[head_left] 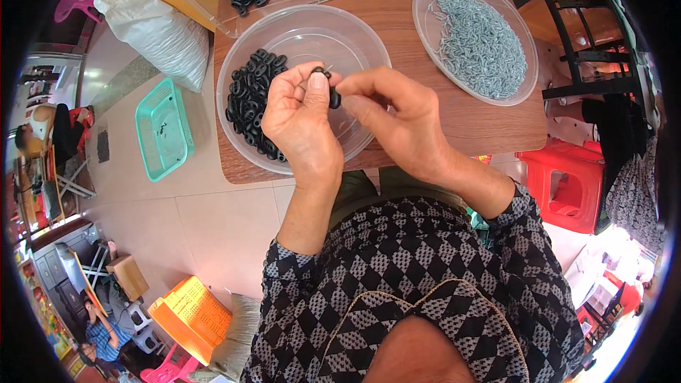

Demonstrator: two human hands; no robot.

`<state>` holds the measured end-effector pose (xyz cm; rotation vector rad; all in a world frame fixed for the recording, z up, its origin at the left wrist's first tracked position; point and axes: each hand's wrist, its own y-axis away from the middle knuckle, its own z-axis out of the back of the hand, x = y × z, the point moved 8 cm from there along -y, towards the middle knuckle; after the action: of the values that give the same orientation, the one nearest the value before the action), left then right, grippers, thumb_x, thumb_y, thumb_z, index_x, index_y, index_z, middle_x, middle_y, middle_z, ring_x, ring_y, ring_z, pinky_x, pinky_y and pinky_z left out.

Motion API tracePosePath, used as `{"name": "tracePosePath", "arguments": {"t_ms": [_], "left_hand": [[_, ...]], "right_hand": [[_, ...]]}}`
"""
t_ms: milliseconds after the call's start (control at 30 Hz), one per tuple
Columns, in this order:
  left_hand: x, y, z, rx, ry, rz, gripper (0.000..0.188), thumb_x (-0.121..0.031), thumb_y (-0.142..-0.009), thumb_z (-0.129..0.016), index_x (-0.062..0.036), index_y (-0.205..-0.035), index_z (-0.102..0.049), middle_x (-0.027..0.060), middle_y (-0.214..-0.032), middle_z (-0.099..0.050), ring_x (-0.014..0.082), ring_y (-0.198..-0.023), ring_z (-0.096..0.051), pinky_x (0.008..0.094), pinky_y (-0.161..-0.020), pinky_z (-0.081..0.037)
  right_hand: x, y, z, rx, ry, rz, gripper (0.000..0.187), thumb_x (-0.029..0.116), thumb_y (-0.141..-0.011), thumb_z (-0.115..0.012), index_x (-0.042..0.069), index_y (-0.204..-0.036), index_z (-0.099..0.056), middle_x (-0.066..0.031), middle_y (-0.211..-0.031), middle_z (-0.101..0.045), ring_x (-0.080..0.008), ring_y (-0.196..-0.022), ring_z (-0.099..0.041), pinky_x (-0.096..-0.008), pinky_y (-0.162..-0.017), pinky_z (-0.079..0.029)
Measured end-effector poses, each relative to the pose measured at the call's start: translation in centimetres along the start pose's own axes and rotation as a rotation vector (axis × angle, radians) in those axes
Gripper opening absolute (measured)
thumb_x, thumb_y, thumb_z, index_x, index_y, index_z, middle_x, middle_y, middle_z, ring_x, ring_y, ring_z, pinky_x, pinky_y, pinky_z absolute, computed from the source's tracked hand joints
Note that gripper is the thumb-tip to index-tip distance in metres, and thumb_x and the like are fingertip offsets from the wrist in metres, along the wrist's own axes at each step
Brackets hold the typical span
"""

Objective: The person assembles cord locks by inserting springs into plastic toggle pieces and pressing the components together, then sorts and transfers additional plastic parts between containers by hand.

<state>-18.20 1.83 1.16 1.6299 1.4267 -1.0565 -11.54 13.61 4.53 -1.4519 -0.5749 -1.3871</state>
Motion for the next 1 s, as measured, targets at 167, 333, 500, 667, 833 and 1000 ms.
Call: {"name": "tracePosePath", "arguments": {"t_ms": [167,333,500,667,833,1000], "left_hand": [[1.1,-0.3,0.8,-0.043,0.083,0.176,0.01,0.004,-0.086,-0.058,0.0049,-0.096,-0.057,0.0089,-0.085,-0.062,0.014,-0.076,-0.061,0.0223,-0.07,-0.049],[1.3,0.0,0.3,-0.042,0.127,0.194,0.011,0.004,-0.086,-0.058,0.0049,-0.097,-0.057,0.0089,-0.085,-0.062,0.014,-0.076,-0.061,0.022,-0.07,-0.049],[1.7,0.6,0.1,-0.036,0.166,0.208,0.008,0.003,-0.087,-0.058,0.0046,-0.095,-0.058,0.0096,-0.086,-0.063,0.014,-0.074,-0.061,0.0223,-0.068,-0.049],[1.2,0.6,0.0,0.006,0.075,0.242,0.008,0.001,-0.087,-0.058,0.0041,-0.095,-0.059,0.011,-0.085,-0.065,0.0142,-0.068,-0.061,0.0215,-0.065,-0.047],[0.4,1.5,-0.4,0.07,-0.011,0.184,0.009,0.001,-0.087,-0.058,0.0043,-0.095,-0.06,0.0111,-0.084,-0.064,0.0148,-0.066,-0.061,0.0219,-0.063,-0.048],[0.0,2.3,-1.2,0.06,-0.027,0.151,0.011,0.0,-0.087,-0.058,0.0052,-0.097,-0.059,0.011,-0.084,-0.064,0.0152,-0.065,-0.062,0.0235,-0.063,-0.051]], "right_hand": [[3.0,0.9,-1.1,0.018,0.531,0.497,0.03,0.002,-0.063,-0.064,0.007,-0.093,-0.066,-0.0049,-0.075,-0.052,-0.0211,-0.067,-0.051,-0.0299,-0.054,-0.045],[4.0,1.0,-1.3,0.01,0.677,0.679,0.038,0.007,-0.054,-0.061,0.006,-0.091,-0.068,-0.0043,-0.08,-0.055,-0.0188,-0.069,-0.05,-0.028,-0.056,-0.044],[3.3,0.5,0.0,0.026,0.514,0.597,0.026,0.004,-0.062,-0.066,0.003,-0.088,-0.066,-0.0065,-0.085,-0.058,-0.0185,-0.07,-0.052,-0.0267,-0.058,-0.045],[-1.0,-0.9,2.7,0.022,-0.166,-0.205,0.014,0.006,-0.081,-0.068,-0.001,-0.093,-0.066,-0.0002,-0.081,-0.065,-0.0067,-0.075,-0.057,-0.0199,-0.067,-0.046],[-3.3,-1.0,3.1,0.066,-0.357,-0.435,0.015,0.007,-0.082,-0.067,0.001,-0.095,-0.068,-0.0005,-0.08,-0.065,-0.0055,-0.069,-0.055,-0.019,-0.06,-0.045],[-4.6,-0.1,2.2,0.106,-0.509,-0.586,0.017,0.011,-0.082,-0.066,0.0,-0.095,-0.069,-0.0003,-0.072,-0.061,-0.0061,-0.063,-0.052,-0.0198,-0.054,-0.042]]}}
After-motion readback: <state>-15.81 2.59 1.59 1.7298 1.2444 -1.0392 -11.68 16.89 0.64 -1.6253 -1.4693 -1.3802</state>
